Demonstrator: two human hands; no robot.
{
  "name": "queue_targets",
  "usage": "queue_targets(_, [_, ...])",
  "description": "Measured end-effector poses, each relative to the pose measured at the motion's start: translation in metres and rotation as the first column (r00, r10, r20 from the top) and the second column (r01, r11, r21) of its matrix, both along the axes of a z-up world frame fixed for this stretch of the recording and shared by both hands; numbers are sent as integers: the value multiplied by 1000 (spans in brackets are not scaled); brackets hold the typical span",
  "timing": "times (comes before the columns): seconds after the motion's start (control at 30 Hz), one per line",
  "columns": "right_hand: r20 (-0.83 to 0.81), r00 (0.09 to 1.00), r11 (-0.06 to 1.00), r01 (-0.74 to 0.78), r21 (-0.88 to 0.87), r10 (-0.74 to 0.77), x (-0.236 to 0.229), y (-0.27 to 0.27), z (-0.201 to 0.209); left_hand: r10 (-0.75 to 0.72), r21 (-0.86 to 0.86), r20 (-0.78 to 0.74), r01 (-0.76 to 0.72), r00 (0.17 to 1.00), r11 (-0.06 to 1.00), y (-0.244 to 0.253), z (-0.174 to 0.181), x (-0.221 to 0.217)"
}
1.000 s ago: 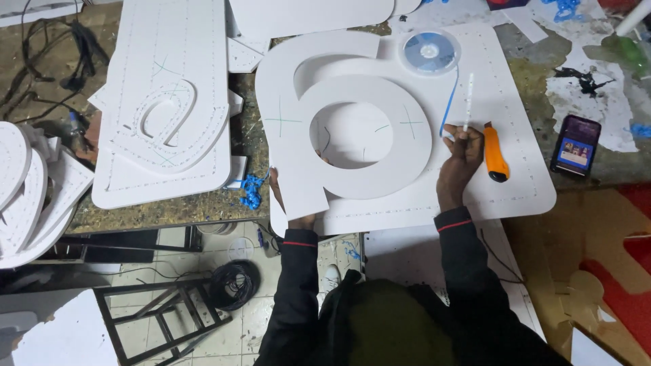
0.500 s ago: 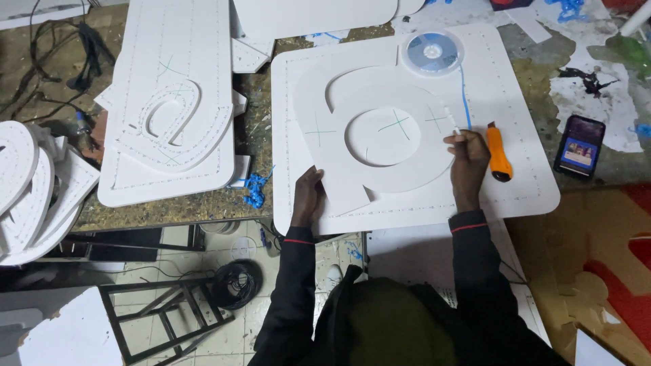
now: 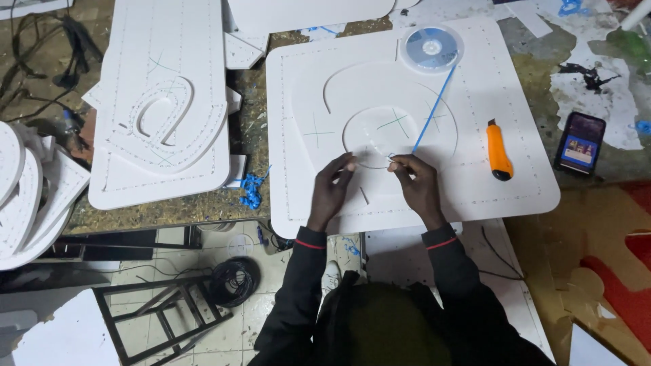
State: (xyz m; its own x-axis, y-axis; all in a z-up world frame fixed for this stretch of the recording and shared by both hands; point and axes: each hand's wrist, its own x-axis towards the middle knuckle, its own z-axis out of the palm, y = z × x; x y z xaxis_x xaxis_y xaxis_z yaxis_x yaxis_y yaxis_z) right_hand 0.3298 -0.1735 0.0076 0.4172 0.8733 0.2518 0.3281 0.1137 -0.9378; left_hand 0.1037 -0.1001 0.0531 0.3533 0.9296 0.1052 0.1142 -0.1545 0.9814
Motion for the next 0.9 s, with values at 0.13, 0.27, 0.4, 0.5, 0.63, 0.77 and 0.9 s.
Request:
queue_targets(0.13, [71, 997, 998, -46, 45, 43, -15, -9, 19, -74, -76, 165, 88, 984, 993, 4, 2, 35])
queue_targets(0.27, [127, 985, 990, -123, 62, 115, -8, -10, 19, -27, -50, 272, 42, 962, 998, 12, -7, 48])
queue_targets(0.4, [-226, 948, 957, -258, -132, 225, -2, -12, 32, -157, 75, 217, 144, 964, 987, 17, -13, 43])
queue_targets(0.5, [-442, 880, 937, -285, -202, 172, -10, -11, 53, -235, 119, 295, 209, 926, 971, 8, -5, 44])
queue_targets(0.63, [-571, 808, 943, -286, -170, 142, -13, -5, 53, -257, 154, 297, 220, 920, 963, 3, -15, 43])
queue_targets(0.77, [-615, 778, 968, -232, -95, 126, 4, 8, 21, -197, 44, 316, 193, 928, 980, 9, -7, 30])
queue_targets(0.9, [-653, 756, 999, 11, -42, -35, 91, 5, -37, -49, -111, 429, 106, 902, 988, 14, -24, 3])
